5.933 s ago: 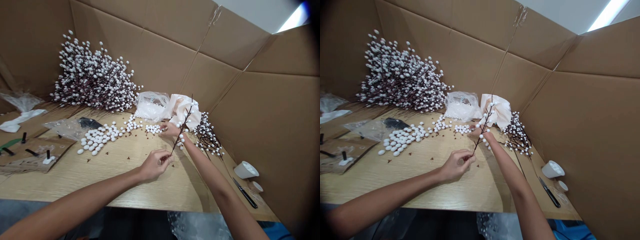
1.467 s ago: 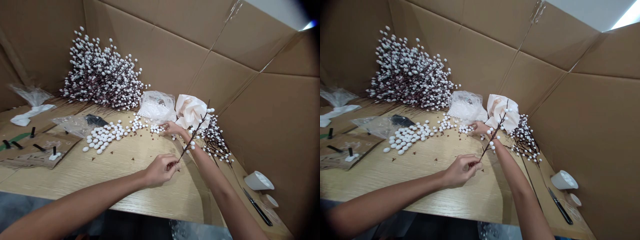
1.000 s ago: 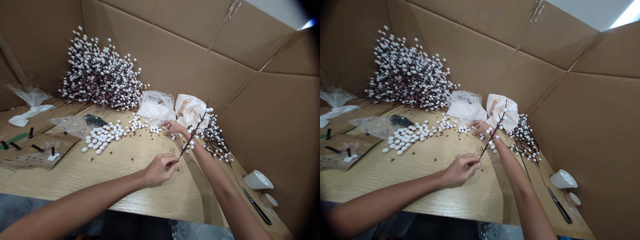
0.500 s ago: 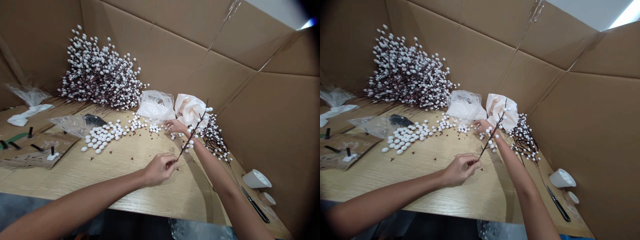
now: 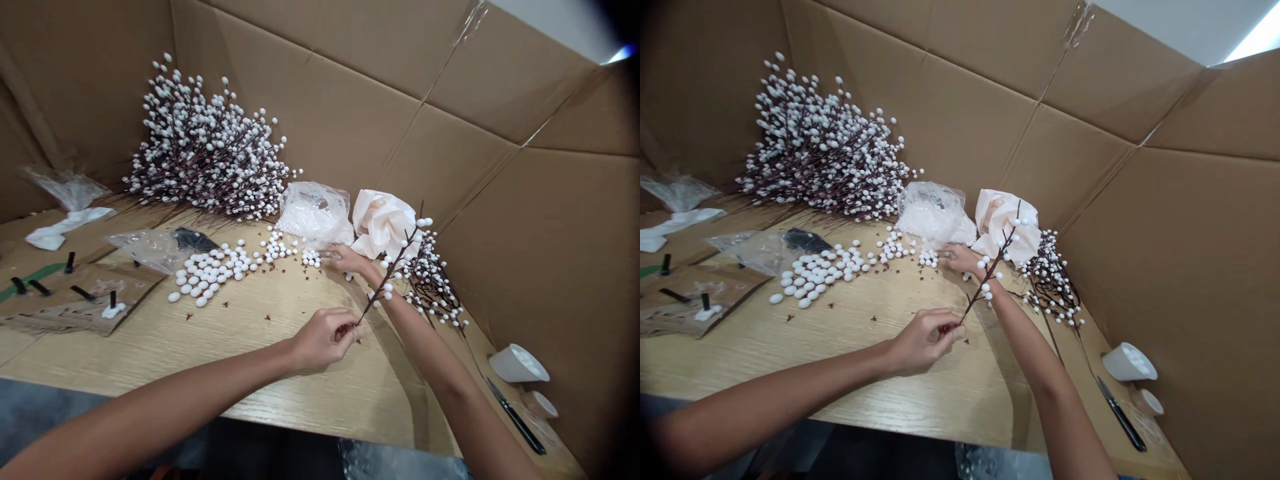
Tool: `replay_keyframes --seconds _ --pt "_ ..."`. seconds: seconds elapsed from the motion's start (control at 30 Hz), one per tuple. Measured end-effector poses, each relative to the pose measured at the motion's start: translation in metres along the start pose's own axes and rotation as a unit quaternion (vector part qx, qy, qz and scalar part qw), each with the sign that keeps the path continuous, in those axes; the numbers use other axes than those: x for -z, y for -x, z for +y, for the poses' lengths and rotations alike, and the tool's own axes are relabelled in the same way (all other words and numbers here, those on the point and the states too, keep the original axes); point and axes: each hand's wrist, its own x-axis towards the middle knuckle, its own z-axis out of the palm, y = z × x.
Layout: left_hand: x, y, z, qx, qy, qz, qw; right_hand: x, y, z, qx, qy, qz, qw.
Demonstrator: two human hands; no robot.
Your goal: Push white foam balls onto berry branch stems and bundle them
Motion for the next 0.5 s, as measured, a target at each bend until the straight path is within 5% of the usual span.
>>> replay_keyframes --seconds 0.23,0.5 --pt "0.0 0.0 0.0 -0.002 0.004 -0.01 1.0 -0.005 0.005 -0.002 -0.003 0.005 0.012 1.0" --pt "-0.001 0.001 -0.001 -0.004 -0.004 -0.012 1.0 -0.021 0.014 -0.017 -0.034 -0.005 0.123 0.992"
